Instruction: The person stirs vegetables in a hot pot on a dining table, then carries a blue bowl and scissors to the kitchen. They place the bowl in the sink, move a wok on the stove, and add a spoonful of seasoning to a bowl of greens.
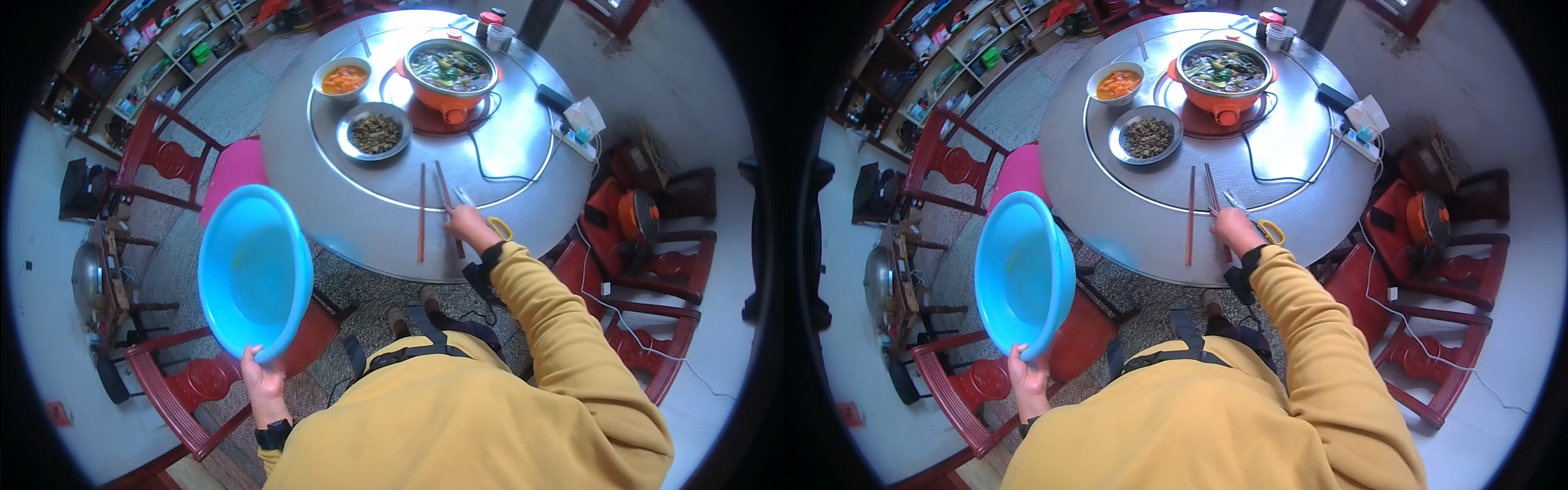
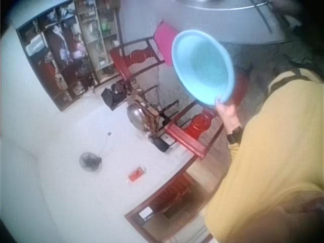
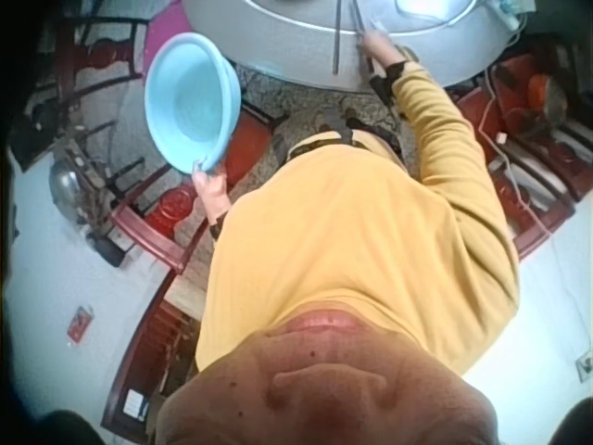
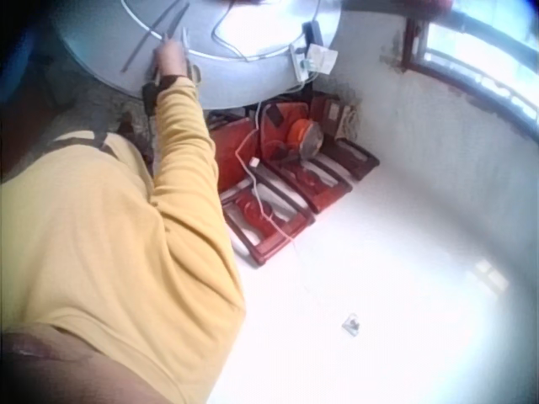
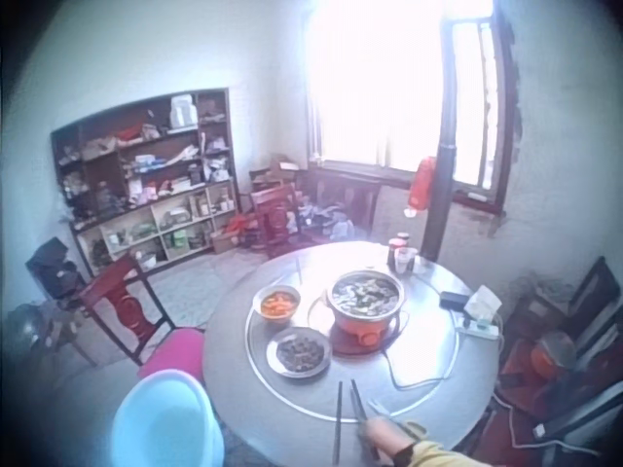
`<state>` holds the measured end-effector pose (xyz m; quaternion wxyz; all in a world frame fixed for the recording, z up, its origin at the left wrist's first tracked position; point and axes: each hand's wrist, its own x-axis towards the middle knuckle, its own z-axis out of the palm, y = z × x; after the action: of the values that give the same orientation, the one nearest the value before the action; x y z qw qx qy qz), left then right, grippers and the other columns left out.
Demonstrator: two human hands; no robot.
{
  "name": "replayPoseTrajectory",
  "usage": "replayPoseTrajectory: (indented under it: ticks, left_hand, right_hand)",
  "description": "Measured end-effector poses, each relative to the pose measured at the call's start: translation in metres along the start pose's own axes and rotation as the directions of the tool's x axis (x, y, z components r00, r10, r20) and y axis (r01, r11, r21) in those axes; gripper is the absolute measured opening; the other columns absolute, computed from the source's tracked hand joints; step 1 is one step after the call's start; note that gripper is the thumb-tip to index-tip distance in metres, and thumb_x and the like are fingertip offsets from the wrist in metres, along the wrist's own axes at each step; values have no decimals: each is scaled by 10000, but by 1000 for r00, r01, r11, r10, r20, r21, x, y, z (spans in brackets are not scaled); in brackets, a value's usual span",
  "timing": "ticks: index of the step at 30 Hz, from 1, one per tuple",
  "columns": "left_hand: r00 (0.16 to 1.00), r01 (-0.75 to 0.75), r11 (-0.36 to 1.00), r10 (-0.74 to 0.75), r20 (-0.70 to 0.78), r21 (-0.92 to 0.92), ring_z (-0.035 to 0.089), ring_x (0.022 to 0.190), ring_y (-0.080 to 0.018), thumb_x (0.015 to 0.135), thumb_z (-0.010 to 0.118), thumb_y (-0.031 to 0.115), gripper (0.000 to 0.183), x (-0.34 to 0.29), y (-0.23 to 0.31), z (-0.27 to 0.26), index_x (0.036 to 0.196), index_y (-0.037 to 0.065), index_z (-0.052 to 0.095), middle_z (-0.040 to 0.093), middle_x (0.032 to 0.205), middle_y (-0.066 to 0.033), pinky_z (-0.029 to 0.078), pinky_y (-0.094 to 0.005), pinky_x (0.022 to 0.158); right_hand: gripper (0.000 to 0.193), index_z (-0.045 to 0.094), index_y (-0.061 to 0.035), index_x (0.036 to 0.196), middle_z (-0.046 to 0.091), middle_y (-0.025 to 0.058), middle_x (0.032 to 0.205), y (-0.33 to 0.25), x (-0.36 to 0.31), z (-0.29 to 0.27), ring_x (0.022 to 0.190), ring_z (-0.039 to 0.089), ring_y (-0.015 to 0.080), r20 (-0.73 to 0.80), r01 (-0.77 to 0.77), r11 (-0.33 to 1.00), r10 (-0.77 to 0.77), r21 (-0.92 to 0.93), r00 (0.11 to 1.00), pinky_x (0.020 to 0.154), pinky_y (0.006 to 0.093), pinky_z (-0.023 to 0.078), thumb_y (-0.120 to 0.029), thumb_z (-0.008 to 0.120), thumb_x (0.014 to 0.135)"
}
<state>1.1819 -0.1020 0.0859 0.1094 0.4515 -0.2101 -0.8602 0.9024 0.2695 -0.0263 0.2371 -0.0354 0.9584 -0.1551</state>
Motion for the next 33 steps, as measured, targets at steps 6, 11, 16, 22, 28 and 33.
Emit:
replayPoseTrajectory:
  ticks: [6,11,16,22,28,33]
  left_hand:
    - [999,-27,999,26,35,37,587,859,-282,696,485,27,422,8,-12,6,1106,-25,399,545,1003,-155,549,-369,719]
    - [989,-40,999,39,139,0,395,1105,-476,692,431,26,646,14,-19,1,1268,-84,160,348,1223,-304,454,-467,904]
    - [997,-1,997,7,78,-78,412,1089,-475,686,431,14,638,9,-22,2,1262,-85,173,364,1206,-302,457,-477,901]
    - [989,-88,996,89,119,-11,439,1067,-463,683,429,19,608,-4,-40,23,1241,-78,210,387,1195,-279,438,-514,909]
    - [988,-153,988,153,5,1,443,1063,-459,665,437,7,608,-12,-53,40,1230,-68,223,390,1199,-269,427,-541,905]
    - [988,-157,987,157,-5,-29,446,1059,-458,661,444,9,626,-17,-59,32,1243,-52,220,397,1197,-261,431,-553,891]
  right_hand:
    - [262,613,26,831,612,203,832,84,-14,-51,781,597,348,-111,-144,990,144,5,983,692,404,488,-189,607,682]
    - [217,599,8,804,610,200,820,159,-24,-68,784,590,362,-214,-269,960,246,-83,945,675,415,485,-170,614,683]
    - [260,569,14,832,606,208,822,186,-76,-69,795,593,354,-86,-222,957,209,-189,974,684,421,487,-189,629,680]
    - [268,537,9,865,607,198,850,191,-90,-53,822,593,348,2,-286,944,290,-163,957,713,417,484,-202,603,714]
    - [268,513,-14,892,600,193,894,202,-39,-47,849,577,358,-67,-237,959,229,-154,971,733,429,467,-202,604,724]
    - [284,484,-15,916,601,185,882,209,-5,-55,836,578,356,-101,-254,957,241,-143,965,717,438,465,-195,607,734]
